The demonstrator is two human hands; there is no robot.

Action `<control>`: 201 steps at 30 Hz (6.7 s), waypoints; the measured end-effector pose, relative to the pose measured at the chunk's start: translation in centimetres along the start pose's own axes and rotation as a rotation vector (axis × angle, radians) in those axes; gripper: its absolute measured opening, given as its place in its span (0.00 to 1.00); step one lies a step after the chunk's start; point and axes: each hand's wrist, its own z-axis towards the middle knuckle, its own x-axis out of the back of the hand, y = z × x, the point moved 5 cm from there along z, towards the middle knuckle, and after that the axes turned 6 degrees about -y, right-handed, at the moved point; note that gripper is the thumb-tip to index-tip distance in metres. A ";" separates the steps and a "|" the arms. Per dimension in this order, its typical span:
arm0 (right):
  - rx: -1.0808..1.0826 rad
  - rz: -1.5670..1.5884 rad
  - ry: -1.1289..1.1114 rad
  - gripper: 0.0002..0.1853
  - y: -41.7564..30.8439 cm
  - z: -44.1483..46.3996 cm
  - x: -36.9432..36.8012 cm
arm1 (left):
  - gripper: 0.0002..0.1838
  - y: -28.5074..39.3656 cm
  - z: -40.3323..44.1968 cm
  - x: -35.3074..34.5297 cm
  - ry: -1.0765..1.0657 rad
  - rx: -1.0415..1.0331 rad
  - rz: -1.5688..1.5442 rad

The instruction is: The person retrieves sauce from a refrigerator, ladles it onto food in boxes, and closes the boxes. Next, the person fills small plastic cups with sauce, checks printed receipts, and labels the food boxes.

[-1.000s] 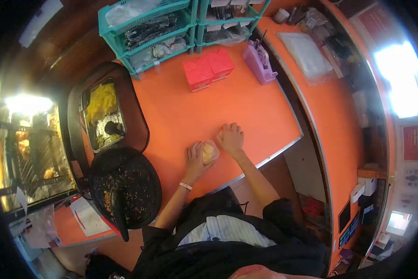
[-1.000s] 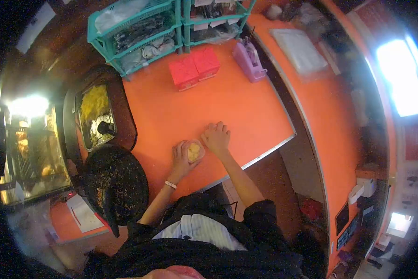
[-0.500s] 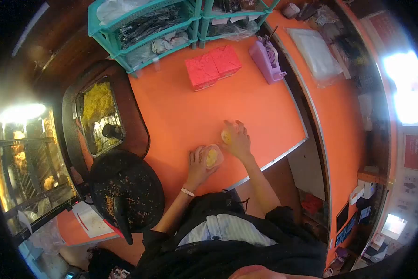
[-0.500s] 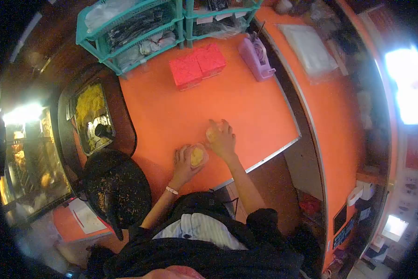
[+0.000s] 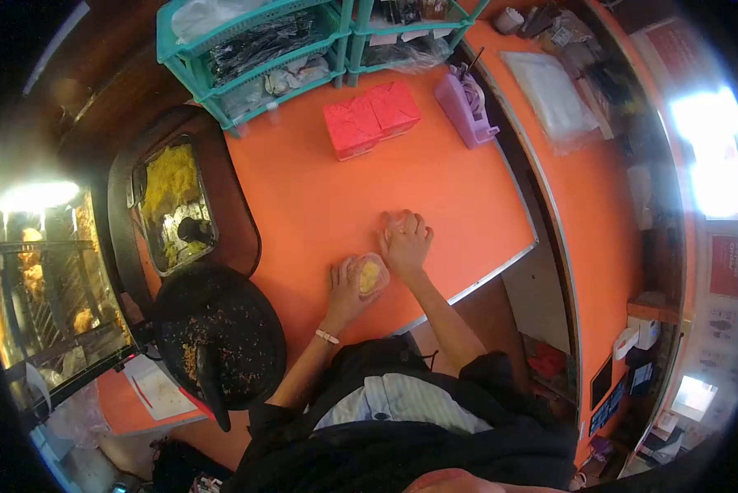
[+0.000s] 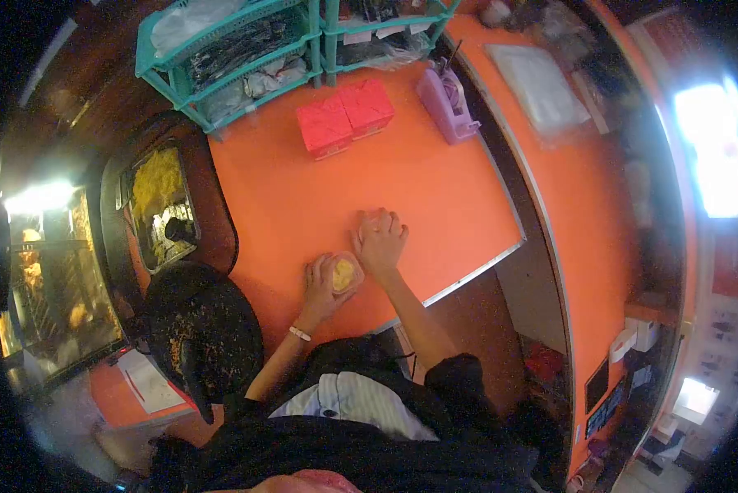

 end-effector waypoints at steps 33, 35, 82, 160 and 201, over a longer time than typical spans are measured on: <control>-0.373 0.700 0.185 0.31 15.7 -14.4 12.1 | 0.26 4.7 6.7 -1.8 0.278 -0.304 -0.598; -0.516 0.716 0.199 0.30 21.3 -22.7 12.4 | 0.15 6.0 8.0 -2.3 0.168 -0.346 -0.712; -1.606 -0.234 0.028 0.23 97.4 -88.9 29.9 | 0.37 80.6 -4.0 -63.8 -0.889 -0.348 -0.775; -0.917 1.764 0.391 0.09 72.1 -69.8 24.9 | 0.43 74.6 -19.8 -54.2 -1.042 0.005 -0.850; -1.190 1.658 0.425 0.06 54.8 -75.4 25.5 | 0.39 68.2 -22.9 -51.5 -1.108 -0.171 -0.797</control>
